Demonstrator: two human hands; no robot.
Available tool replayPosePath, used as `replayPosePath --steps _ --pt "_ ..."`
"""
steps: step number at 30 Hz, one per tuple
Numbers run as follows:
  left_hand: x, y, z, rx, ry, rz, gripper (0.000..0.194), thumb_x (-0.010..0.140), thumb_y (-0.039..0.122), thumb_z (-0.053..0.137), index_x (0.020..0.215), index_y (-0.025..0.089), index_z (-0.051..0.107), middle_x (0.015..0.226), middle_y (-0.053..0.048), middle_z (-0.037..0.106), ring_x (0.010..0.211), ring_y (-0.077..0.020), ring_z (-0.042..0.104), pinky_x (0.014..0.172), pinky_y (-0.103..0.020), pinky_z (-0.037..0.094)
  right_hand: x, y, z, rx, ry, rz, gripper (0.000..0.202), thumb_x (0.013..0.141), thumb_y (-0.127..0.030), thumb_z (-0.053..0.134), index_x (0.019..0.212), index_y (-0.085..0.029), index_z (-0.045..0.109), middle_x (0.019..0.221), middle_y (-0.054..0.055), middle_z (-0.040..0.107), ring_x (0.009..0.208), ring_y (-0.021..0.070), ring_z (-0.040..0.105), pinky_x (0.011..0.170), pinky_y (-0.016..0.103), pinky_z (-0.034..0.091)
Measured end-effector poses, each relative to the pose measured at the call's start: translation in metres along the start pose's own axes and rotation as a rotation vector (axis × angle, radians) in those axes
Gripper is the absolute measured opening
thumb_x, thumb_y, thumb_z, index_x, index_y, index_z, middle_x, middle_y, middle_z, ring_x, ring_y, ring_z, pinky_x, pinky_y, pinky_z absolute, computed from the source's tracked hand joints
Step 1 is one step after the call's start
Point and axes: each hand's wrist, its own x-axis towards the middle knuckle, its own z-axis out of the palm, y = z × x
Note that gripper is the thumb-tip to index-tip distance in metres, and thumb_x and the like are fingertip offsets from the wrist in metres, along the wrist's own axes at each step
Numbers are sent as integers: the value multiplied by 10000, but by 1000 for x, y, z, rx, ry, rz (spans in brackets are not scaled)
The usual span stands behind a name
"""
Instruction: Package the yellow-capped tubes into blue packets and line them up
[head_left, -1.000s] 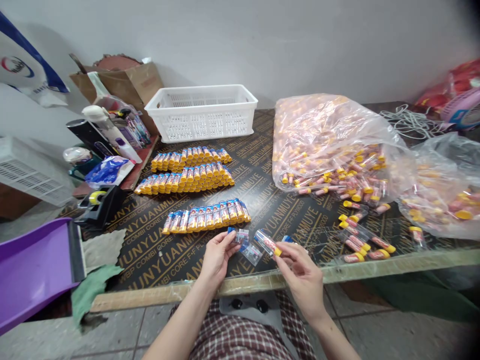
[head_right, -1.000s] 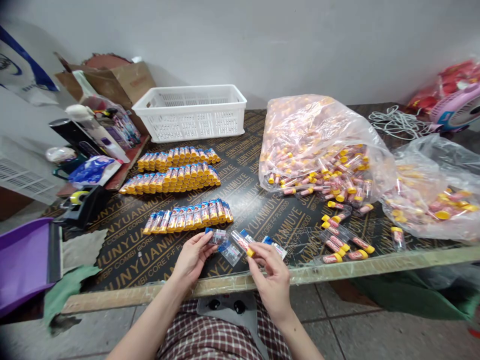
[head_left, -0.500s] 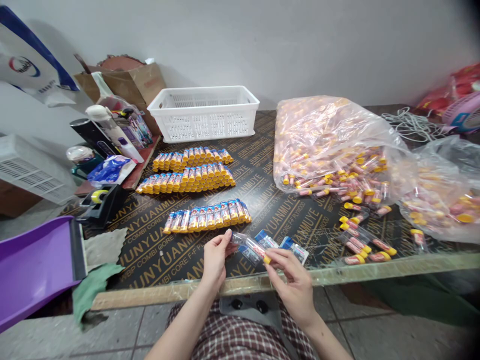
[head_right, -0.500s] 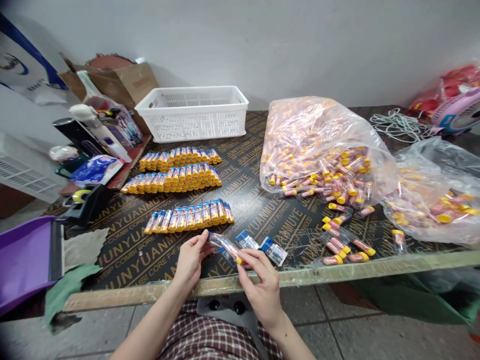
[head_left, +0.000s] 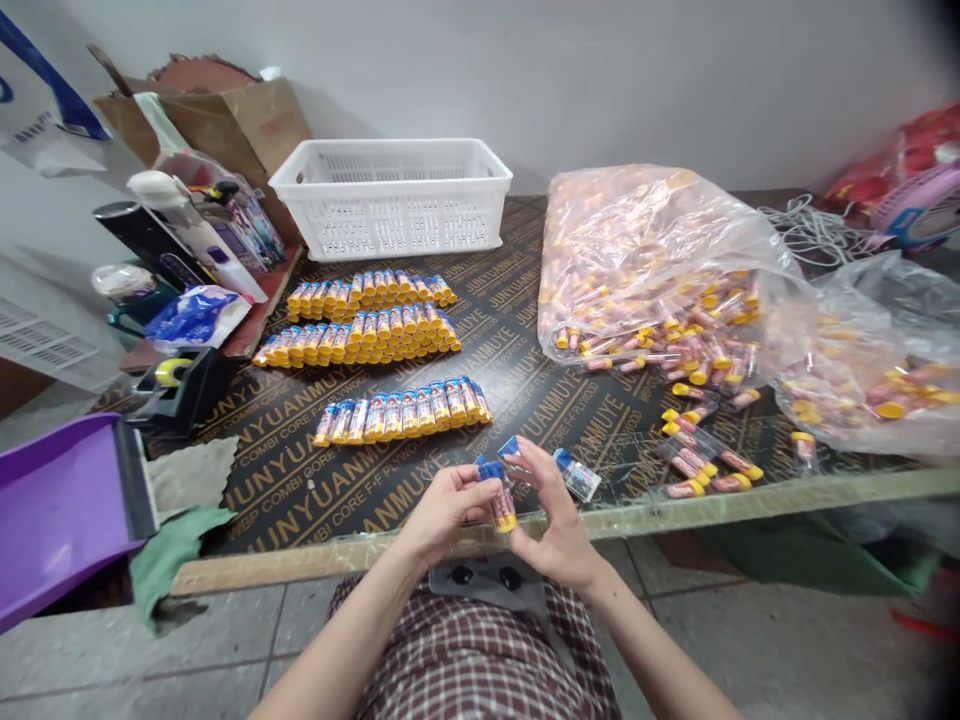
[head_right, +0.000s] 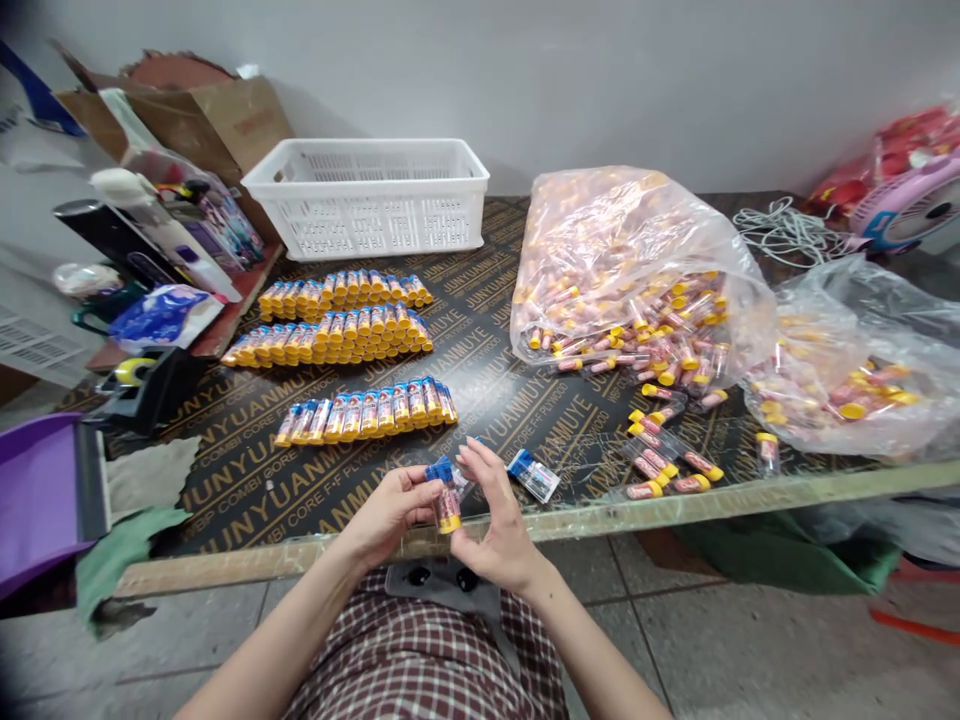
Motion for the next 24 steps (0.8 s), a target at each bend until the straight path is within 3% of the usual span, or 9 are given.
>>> replayPosePath --steps 2,5,24 --pt "-2 -2 1 5 -27 -25 305 653 345 763 839 110 708 757 -64 682 622 -117 605 606 -221 476 1 0 -1 80 -81 6 867 619 -41 501 1415 -282 254 1470 79 274 1279 268 410 1046 449 390" --pt "-4 -5 4 -25 -28 -45 306 660 354 758 840 112 706 744 -60 671 614 -112 598 601 -218 473 -1 1 -1 159 -143 21 880 600 -25 477 1414 -276 254 1402 72 403 1273 247 431 1061 421 380" --pt "-7 -9 10 -61 35 -37 344 612 362 791 822 104 701 707 -51 639 570 -93 558 547 -187 438 -2 2 7 258 -63 22 859 614 -36 497 1403 -271 252 1361 92 453 1224 251 484 1032 440 410"
